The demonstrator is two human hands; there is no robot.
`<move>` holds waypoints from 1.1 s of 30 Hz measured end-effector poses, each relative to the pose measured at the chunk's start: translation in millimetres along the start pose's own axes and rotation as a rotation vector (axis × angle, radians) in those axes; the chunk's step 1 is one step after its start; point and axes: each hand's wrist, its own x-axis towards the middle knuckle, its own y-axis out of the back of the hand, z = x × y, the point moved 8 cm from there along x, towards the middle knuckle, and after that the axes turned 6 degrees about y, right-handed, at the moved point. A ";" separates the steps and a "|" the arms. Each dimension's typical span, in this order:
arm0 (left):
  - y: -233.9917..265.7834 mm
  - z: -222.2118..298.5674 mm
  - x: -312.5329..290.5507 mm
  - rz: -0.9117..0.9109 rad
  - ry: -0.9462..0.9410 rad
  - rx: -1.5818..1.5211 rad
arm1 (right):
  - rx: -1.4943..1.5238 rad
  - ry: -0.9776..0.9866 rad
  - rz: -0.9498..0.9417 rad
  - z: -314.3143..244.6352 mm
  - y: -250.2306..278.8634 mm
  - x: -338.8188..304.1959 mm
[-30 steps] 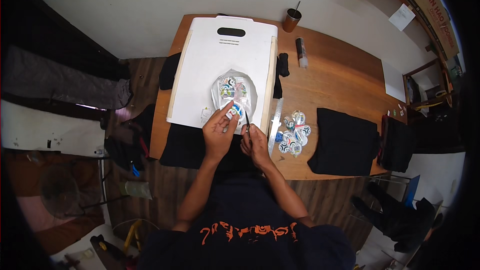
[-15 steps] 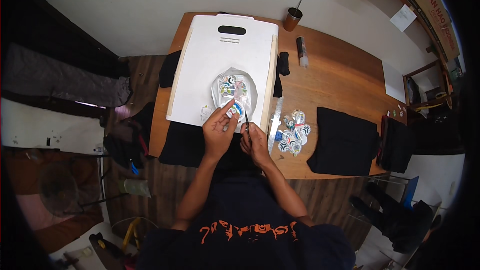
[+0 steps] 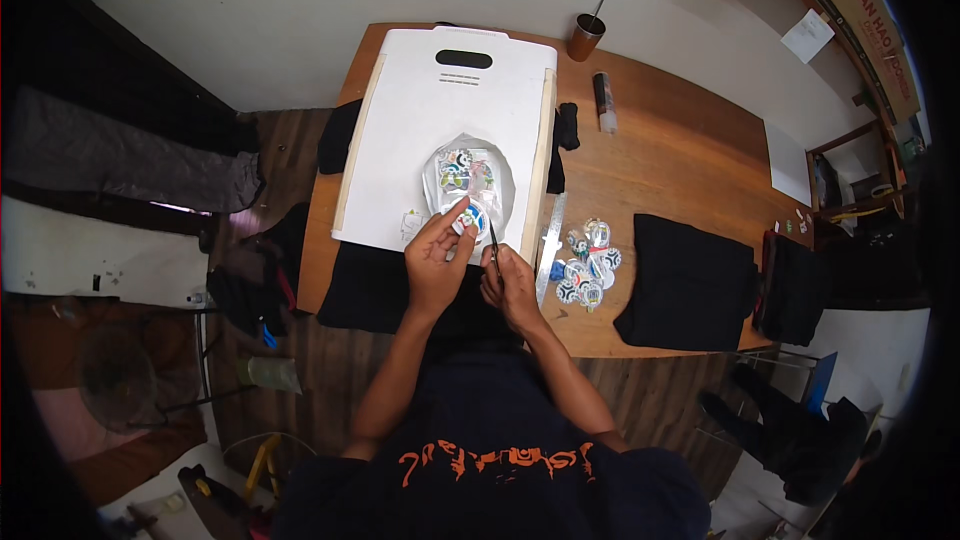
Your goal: The recorder is using a weeding tool to separate or clean up printed sticker designs on a workbench.
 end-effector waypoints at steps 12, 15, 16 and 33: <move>-1.2 -1.2 -1.6 -0.008 0.000 0.000 | -0.008 -0.003 0.007 2.4 2.5 -0.6; -0.8 -1.1 -1.8 -0.008 -0.008 -0.002 | -0.004 -0.002 0.004 3.4 3.1 -0.8; -0.8 -1.1 -1.8 -0.007 -0.010 0.005 | -0.006 0.001 0.001 3.4 3.1 -0.8; -1.7 2.1 -2.9 -0.019 -0.008 -0.005 | 0.024 -0.001 0.008 3.0 0.4 -1.9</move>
